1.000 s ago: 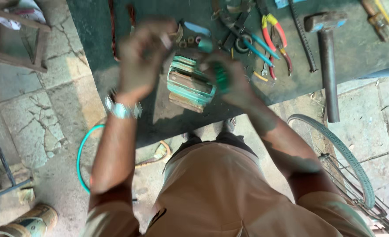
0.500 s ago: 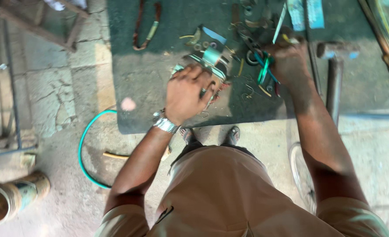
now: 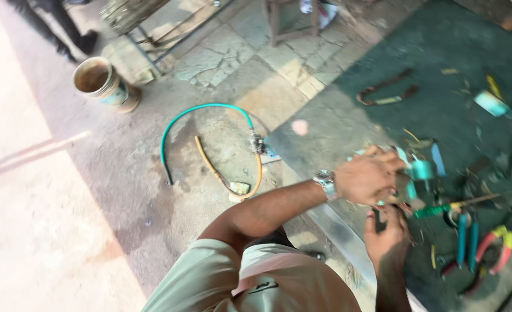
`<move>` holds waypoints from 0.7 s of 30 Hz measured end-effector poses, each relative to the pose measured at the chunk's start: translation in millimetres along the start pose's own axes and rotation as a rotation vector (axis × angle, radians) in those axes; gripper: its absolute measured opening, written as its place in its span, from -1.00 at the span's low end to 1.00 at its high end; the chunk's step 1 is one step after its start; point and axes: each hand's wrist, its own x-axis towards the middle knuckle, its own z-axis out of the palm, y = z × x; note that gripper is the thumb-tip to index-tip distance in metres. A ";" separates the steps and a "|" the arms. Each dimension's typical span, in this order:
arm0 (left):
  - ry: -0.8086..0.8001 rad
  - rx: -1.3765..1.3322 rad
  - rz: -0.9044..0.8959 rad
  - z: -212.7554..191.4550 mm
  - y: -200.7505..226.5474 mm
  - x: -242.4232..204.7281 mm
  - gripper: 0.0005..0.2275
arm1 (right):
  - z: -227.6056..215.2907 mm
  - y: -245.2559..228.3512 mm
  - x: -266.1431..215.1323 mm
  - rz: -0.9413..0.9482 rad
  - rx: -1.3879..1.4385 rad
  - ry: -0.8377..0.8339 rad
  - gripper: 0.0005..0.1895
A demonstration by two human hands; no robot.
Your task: The person uses a hammer and a metal rod to strike and adjust the internal components of a motor stator. They also use a screwdriver to manipulate the copper windings inside the stator.
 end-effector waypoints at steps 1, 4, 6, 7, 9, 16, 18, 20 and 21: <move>-0.002 0.013 -0.013 3.4 0.1 0.0 -0.68 | 4.4 6.1 -1.3 0.054 -0.031 0.011 -0.65; -0.027 0.019 -0.057 7.1 -0.5 -2.9 -0.66 | 14.5 14.0 -1.8 0.088 -0.013 0.002 -0.71; -0.031 0.029 -0.058 8.0 -0.2 -3.3 -0.66 | 18.1 12.4 0.0 0.129 -0.051 -0.013 -0.63; -0.024 0.046 -0.044 7.3 -0.9 -2.6 -0.64 | 20.4 10.1 3.1 0.152 -0.067 -0.021 -0.59; -0.002 0.104 -0.016 5.3 -2.3 -0.4 -0.61 | 22.4 7.1 8.2 0.050 -0.187 0.023 -0.59; -0.133 0.190 -0.040 10.6 -1.0 1.3 -0.61 | 39.2 18.0 -4.6 0.331 -0.266 -0.031 -0.70; -0.152 0.162 -0.047 15.1 -1.0 0.0 -0.58 | 46.3 18.4 -13.8 0.284 -0.248 0.035 -0.77; -0.103 0.136 -0.030 19.0 -3.3 3.1 -0.53 | 50.1 13.8 -20.5 0.295 -0.198 0.080 -0.82; -0.096 0.133 -0.034 20.4 -3.2 3.6 -0.53 | 50.8 9.1 -24.3 0.332 -0.159 0.095 -0.82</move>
